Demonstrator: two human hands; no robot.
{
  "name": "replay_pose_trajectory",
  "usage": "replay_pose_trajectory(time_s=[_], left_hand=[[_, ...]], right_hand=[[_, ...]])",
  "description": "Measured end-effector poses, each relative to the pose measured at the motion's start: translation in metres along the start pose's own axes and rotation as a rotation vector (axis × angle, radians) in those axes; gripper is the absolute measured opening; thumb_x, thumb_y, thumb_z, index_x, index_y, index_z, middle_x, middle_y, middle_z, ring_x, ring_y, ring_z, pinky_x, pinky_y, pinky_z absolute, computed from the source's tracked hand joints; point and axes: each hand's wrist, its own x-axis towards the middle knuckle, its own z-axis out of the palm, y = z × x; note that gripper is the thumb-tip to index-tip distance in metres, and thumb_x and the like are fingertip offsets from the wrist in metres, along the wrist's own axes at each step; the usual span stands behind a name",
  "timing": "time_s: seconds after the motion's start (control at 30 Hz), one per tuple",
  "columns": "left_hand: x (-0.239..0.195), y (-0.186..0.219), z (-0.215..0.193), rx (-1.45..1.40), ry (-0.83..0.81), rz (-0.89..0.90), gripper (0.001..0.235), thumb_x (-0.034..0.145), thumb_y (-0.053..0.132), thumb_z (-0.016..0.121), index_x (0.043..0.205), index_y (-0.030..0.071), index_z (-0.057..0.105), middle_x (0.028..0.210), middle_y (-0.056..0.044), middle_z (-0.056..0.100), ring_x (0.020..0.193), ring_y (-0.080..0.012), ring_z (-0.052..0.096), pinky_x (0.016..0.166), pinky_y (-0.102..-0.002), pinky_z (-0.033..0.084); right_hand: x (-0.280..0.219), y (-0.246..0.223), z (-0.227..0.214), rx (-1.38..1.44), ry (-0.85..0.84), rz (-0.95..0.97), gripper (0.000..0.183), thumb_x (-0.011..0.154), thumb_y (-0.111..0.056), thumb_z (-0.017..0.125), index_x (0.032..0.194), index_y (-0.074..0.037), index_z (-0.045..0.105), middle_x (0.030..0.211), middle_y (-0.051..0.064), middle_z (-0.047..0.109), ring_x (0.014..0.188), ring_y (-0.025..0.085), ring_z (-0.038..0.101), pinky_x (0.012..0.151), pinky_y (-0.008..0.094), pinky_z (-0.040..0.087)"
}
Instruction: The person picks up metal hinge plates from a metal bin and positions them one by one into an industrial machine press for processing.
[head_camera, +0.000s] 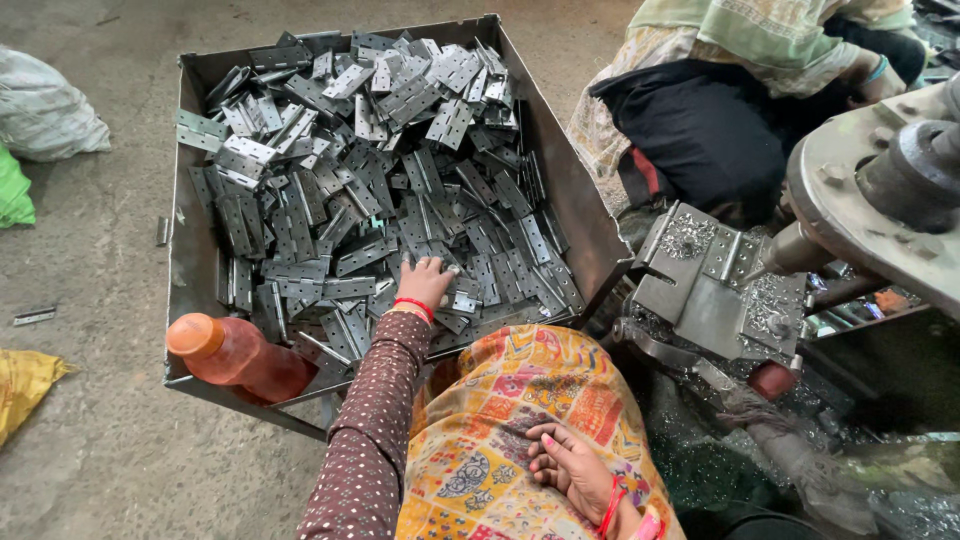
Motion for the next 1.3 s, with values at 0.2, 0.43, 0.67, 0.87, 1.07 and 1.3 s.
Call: replay_pose_trajectory(time_s=[0.2, 0.43, 0.67, 0.87, 1.07, 1.3], left_hand=[[0.026, -0.012, 0.048, -0.029, 0.076, 0.226, 0.041, 0.089, 0.012, 0.061, 0.128, 0.023, 0.062, 0.126, -0.003, 0.062, 0.125, -0.0251, 0.058, 0.105, -0.049, 0.042], [0.013, -0.009, 0.06, -0.086, 0.243, 0.229, 0.035, 0.092, 0.014, 0.058, 0.124, 0.023, 0.067, 0.111, -0.007, 0.063, 0.106, -0.0301, 0.063, 0.085, -0.045, 0.052], [-0.041, 0.021, 0.019, -0.191, 0.394, 0.033, 0.031, 0.084, 0.011, 0.061, 0.11, 0.023, 0.075, 0.104, -0.009, 0.062, 0.101, -0.0335, 0.06, 0.081, -0.045, 0.052], [-0.028, 0.137, -0.095, -0.436, 0.623, 0.21, 0.042, 0.081, -0.002, 0.06, 0.117, 0.015, 0.073, 0.111, -0.01, 0.061, 0.106, -0.0341, 0.058, 0.091, -0.043, 0.051], [0.004, 0.298, -0.135, -0.165, 0.739, 0.382, 0.039, 0.086, 0.013, 0.06, 0.123, 0.012, 0.07, 0.126, -0.011, 0.057, 0.111, -0.0292, 0.057, 0.093, -0.043, 0.047], [-0.002, 0.367, -0.091, -0.337, 0.502, 0.432, 0.04, 0.085, 0.023, 0.062, 0.121, 0.008, 0.07, 0.137, -0.014, 0.058, 0.117, -0.0305, 0.056, 0.092, -0.049, 0.044]], right_hand=[[0.002, 0.0, 0.004, 0.011, -0.019, 0.015, 0.026, 0.101, -0.019, 0.056, 0.12, -0.002, 0.061, 0.093, 0.005, 0.066, 0.08, 0.015, 0.067, 0.071, 0.03, 0.057], [0.001, 0.0, 0.007, 0.021, -0.061, 0.009, 0.025, 0.102, -0.019, 0.057, 0.12, -0.003, 0.06, 0.095, 0.006, 0.066, 0.081, 0.015, 0.068, 0.074, 0.03, 0.058], [0.001, -0.006, 0.013, 0.076, -0.112, 0.025, 0.022, 0.105, -0.021, 0.057, 0.119, -0.005, 0.06, 0.096, 0.006, 0.067, 0.082, 0.015, 0.068, 0.077, 0.031, 0.06], [0.01, -0.002, 0.004, 0.065, -0.144, 0.045, 0.025, 0.109, -0.022, 0.058, 0.125, -0.004, 0.06, 0.097, 0.007, 0.067, 0.084, 0.016, 0.068, 0.08, 0.031, 0.061], [0.03, 0.025, -0.031, 0.046, -0.197, -0.002, 0.034, 0.108, -0.029, 0.064, 0.125, -0.003, 0.05, 0.105, 0.012, 0.069, 0.093, 0.02, 0.068, 0.083, 0.034, 0.058], [-0.015, 0.036, -0.062, -0.57, -0.097, -0.384, 0.047, 0.101, -0.029, 0.062, 0.145, -0.014, 0.052, 0.119, 0.004, 0.069, 0.102, 0.015, 0.067, 0.09, 0.032, 0.055]])
